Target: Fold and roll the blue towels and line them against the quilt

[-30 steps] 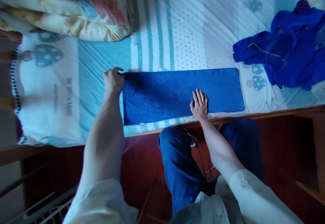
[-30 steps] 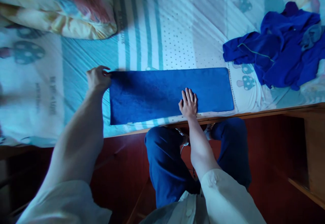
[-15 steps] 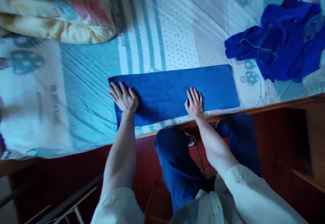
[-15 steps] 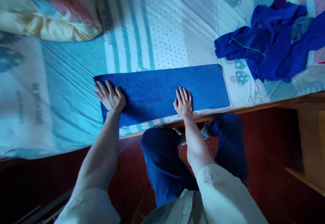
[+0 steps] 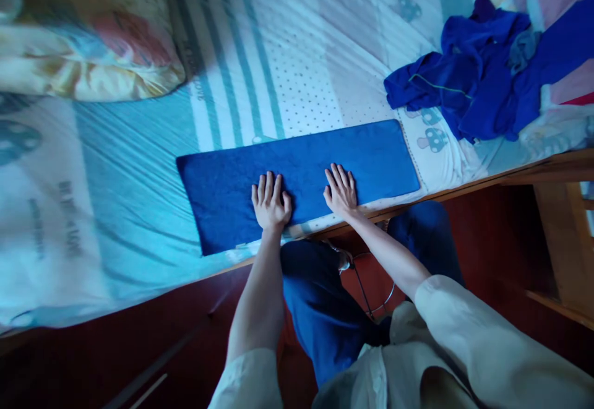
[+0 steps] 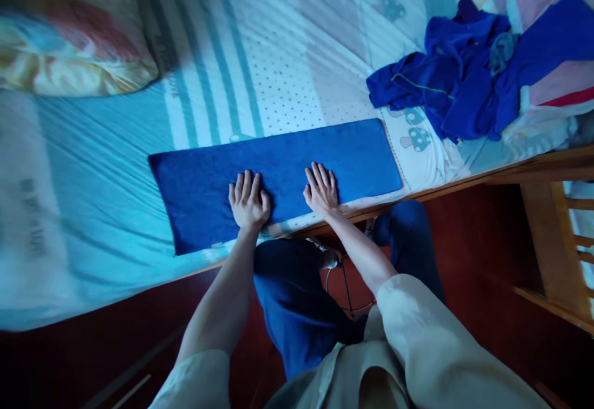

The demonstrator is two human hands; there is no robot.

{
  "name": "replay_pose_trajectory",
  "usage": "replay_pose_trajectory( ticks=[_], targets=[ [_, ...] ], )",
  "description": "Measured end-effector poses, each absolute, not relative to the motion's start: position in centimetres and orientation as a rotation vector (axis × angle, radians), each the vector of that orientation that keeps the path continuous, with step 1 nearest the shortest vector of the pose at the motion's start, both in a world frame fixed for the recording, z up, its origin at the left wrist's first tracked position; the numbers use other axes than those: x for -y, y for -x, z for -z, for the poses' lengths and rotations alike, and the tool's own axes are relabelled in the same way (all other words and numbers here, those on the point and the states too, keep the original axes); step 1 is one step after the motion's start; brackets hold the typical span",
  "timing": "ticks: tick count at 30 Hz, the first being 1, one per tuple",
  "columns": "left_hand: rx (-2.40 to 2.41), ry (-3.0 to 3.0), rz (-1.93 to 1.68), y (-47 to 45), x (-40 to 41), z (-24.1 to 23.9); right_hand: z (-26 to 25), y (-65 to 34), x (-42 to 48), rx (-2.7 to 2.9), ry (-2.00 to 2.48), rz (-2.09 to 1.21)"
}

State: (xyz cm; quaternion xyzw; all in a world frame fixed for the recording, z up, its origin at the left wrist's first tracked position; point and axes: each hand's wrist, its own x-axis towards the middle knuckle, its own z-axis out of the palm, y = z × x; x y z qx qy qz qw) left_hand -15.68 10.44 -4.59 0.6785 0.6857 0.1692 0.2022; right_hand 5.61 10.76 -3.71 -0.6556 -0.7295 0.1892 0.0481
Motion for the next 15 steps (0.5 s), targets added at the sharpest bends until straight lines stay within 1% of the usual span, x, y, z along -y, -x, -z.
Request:
replay_pose_trajectory(
  ticks=[2, 5, 7, 9, 15],
  targets=[
    [-1.926, -1.882, -0.47, 15.6, -10.5, 4.4, 3.4, -5.3, -11.4, 2.265, 1.964, -0.587],
    [-1.935, -1.887, -0.477, 15.5, -10.4, 4.4, 3.3, -5.5, -13.3, 2.424, 1.766, -0.589],
    [-1.936, -1.893, -0.483, 15.5, -10.4, 4.5, 3.6, -7.0, -15.2, 2.533, 1.623, -0.587],
    [-1.936, -1.895, -0.496, 15.5, -10.3, 4.6, 4.1, -9.7, -17.1, 2.582, 1.576, -0.57],
    [-1.926, -1.867, -0.47, 15.7, -10.4, 4.7, 5.9, -21.5, -22.1, 2.352, 1.966, -0.401]
  ],
)
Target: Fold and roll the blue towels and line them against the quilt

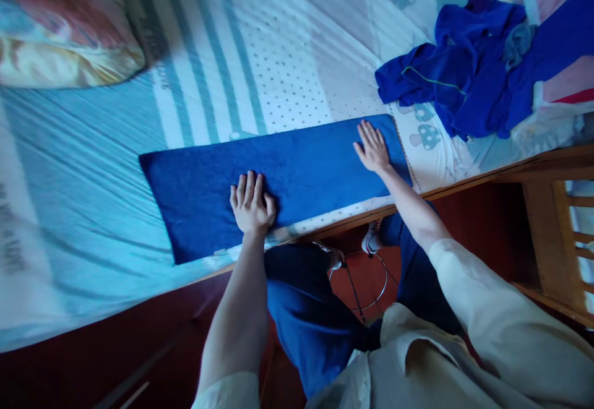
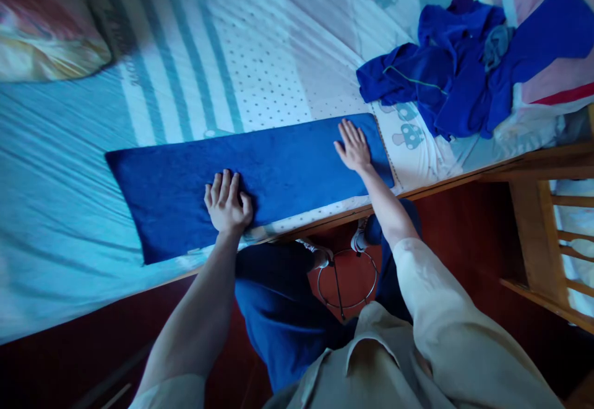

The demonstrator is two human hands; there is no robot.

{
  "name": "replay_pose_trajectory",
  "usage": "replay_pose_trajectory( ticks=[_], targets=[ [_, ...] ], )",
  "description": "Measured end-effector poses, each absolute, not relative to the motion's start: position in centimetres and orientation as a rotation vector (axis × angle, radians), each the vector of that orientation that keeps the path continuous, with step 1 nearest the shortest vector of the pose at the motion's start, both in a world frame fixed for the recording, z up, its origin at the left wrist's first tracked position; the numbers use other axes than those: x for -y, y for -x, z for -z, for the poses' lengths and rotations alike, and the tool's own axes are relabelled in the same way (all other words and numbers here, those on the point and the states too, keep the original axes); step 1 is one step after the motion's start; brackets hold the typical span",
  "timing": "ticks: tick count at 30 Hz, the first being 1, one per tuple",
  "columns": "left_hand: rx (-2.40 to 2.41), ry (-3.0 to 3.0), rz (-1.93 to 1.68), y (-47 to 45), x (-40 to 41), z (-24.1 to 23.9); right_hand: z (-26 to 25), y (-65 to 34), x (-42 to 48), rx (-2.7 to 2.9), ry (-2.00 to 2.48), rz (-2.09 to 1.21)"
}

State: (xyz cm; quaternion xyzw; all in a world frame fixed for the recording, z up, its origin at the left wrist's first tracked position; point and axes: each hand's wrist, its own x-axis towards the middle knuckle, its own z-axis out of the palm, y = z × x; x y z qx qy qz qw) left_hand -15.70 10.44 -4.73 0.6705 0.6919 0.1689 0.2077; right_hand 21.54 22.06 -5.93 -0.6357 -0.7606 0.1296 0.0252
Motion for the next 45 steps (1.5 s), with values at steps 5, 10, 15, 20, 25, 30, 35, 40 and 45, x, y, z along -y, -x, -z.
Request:
replay_pose_trajectory(
  ticks=[5, 10, 15, 20, 25, 30, 35, 40, 45],
  targets=[
    [-1.932, -1.866, -0.438, 15.6, -10.5, 4.5, 6.6, -26.4, -24.3, 2.236, 2.139, -0.326],
    [-1.92, -1.846, -0.416, 15.6, -10.6, 4.1, 5.5, -22.6, -20.0, 2.225, 2.099, -0.389],
    [-1.937, -1.828, -0.397, 14.5, -10.6, 3.6, 4.2, -13.7, -11.9, 2.361, 1.867, -0.552],
    [-1.972, -1.77, -0.33, 13.6, -9.1, 3.0, 4.2, -11.6, -9.2, 2.38, 1.849, -0.621],
    [-2.054, -1.658, -0.293, 15.9, -6.7, 2.4, 4.5, -19.3, -8.8, 2.215, 2.082, -0.499],
    [-2.239, -1.451, -0.357, 18.9, -3.9, 2.3, 4.2, -24.5, -7.9, 2.003, 2.39, -0.34],
    [-2.39, -1.206, -0.377, 20.3, -2.1, 2.0, 3.6, -25.6, -8.2, 2.067, 2.437, -0.37],
    [-2.456, -0.944, -0.521, 21.1, -2.2, 0.9, 2.6, -26.3, -10.5, 2.031, 2.527, -0.416],
    [-2.263, -1.213, -0.641, 16.5, -2.0, -0.3, 0.2, -22.8, -15.0, 2.277, 2.251, -0.4]
  ],
)
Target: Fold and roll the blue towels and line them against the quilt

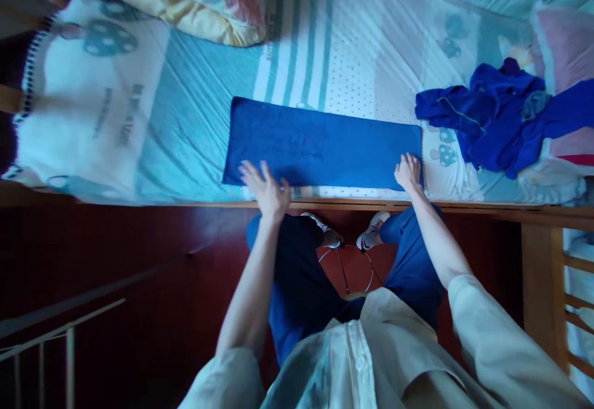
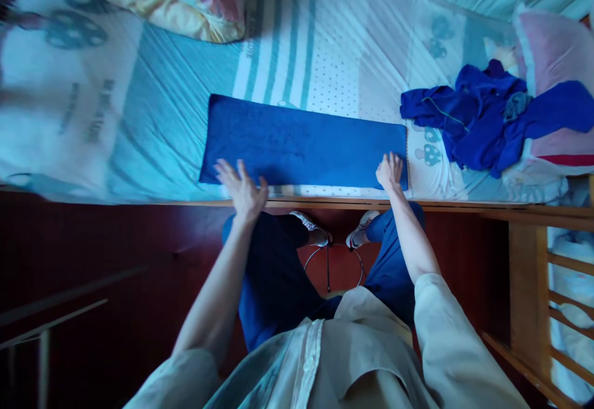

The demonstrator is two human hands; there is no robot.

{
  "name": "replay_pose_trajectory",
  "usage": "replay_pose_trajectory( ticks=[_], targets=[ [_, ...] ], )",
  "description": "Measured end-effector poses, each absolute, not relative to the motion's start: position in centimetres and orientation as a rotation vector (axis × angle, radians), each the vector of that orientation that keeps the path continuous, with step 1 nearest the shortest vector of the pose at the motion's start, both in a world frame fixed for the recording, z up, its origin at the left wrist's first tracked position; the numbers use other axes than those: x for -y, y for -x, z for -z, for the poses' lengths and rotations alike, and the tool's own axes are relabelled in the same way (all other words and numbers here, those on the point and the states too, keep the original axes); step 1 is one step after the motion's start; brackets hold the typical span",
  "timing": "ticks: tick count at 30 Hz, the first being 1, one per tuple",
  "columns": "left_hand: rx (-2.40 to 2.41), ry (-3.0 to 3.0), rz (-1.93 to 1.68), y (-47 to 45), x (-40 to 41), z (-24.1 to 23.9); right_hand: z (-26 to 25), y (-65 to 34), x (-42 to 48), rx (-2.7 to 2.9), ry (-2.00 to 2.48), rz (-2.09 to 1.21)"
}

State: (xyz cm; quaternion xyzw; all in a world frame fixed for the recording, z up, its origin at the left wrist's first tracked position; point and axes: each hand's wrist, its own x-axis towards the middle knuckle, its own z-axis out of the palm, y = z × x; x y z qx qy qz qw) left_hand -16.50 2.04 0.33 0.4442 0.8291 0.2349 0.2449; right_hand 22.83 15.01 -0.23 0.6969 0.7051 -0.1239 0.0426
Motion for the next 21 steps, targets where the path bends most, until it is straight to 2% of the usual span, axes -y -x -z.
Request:
replay_pose_trajectory(
  ticks=[3, 6, 10, 15, 21],
  targets=[
    [-1.849, -1.145, -0.696, 10.3, -1.3, 0.0, -1.0, -17.8, -18.3, -2.443, -1.844, 0.538],
    [-1.593, -0.669, -0.726, 4.7, -0.7, 0.7, -1.1, -11.9, -20.7, -2.571, -1.603, 0.646],
    [-1.311, -0.065, -1.024, 1.7, -1.4, 0.8, 0.0, -5.6, -22.2, -2.577, -1.398, 0.727],
    [-1.184, 0.373, -1.246, 1.7, -3.3, 0.4, 2.2, -2.4, -24.4, -2.519, -1.487, 0.642],
    [-1.183, 0.503, -1.317, 0.5, -3.9, 0.8, 5.5, -2.0, -29.4, -2.573, -1.602, 0.526]
  ],
)
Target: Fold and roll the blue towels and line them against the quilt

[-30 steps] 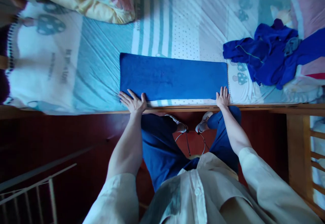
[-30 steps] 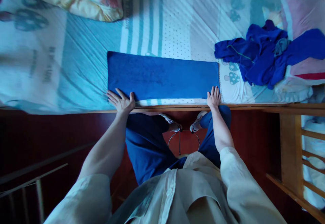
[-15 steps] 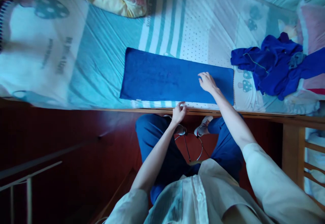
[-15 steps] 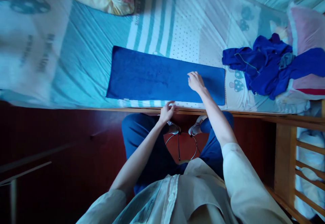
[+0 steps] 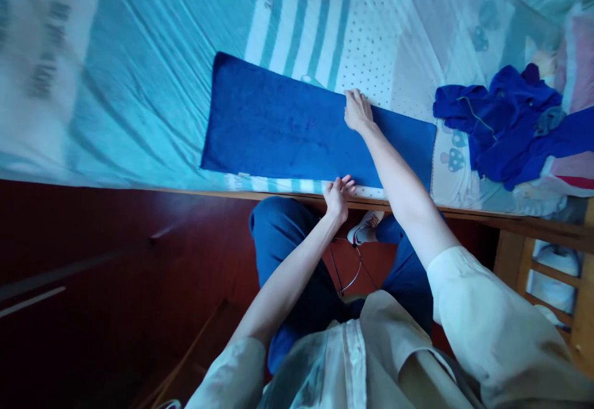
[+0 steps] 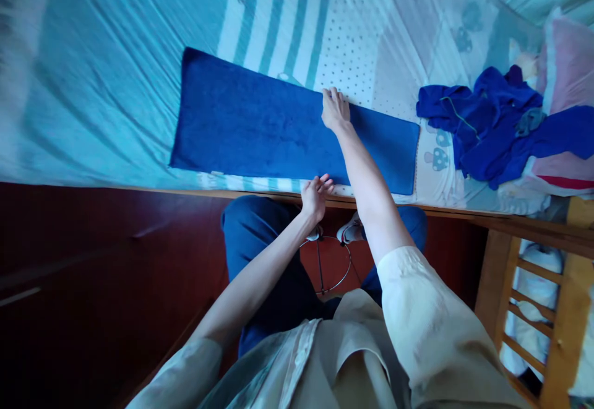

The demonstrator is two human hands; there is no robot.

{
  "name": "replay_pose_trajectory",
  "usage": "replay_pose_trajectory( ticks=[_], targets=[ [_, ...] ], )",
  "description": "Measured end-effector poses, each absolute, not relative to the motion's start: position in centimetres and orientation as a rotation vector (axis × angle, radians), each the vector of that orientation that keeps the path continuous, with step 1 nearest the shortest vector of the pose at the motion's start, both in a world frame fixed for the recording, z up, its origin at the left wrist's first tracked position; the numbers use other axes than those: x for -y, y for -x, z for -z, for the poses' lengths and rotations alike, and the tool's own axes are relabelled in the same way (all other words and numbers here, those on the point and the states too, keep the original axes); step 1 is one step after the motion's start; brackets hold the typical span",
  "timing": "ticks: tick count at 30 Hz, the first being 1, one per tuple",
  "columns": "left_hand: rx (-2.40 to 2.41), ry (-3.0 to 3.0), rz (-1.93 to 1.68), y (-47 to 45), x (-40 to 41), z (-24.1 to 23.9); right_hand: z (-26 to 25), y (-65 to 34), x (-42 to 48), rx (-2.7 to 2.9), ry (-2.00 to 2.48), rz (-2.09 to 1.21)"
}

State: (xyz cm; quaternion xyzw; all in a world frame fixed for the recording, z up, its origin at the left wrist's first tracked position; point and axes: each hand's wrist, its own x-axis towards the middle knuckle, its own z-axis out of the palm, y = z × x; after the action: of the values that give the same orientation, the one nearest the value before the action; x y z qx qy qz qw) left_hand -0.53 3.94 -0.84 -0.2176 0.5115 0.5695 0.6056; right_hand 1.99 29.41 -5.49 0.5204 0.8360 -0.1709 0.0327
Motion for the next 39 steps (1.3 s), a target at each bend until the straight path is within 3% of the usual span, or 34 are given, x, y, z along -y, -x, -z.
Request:
replay_pose_trajectory(
  ticks=[8, 19, 27, 33, 39],
  targets=[
    [-1.276, 0.502, -1.343, -0.7, -3.2, 0.6, 7.5, -1.8, -31.9, -2.54, -1.659, 0.523],
    [-1.274, 0.414, -1.337, -1.0, -2.5, 0.4, 5.5, -3.0, -32.1, -2.671, -1.681, 0.684],
    [-1.374, 0.066, -1.332, -1.5, 1.9, -1.2, -3.2, -6.3, -29.4, -2.839, -1.588, 1.09],
    [-1.602, -0.279, -1.395, -0.5, 7.8, -2.9, -11.3, -10.9, -24.6, -2.746, -1.753, 1.485],
    [-1.625, -0.559, -1.593, 3.9, 7.1, -8.8, -19.2, -17.9, -18.9, -2.613, -2.075, 1.849]
  ],
)
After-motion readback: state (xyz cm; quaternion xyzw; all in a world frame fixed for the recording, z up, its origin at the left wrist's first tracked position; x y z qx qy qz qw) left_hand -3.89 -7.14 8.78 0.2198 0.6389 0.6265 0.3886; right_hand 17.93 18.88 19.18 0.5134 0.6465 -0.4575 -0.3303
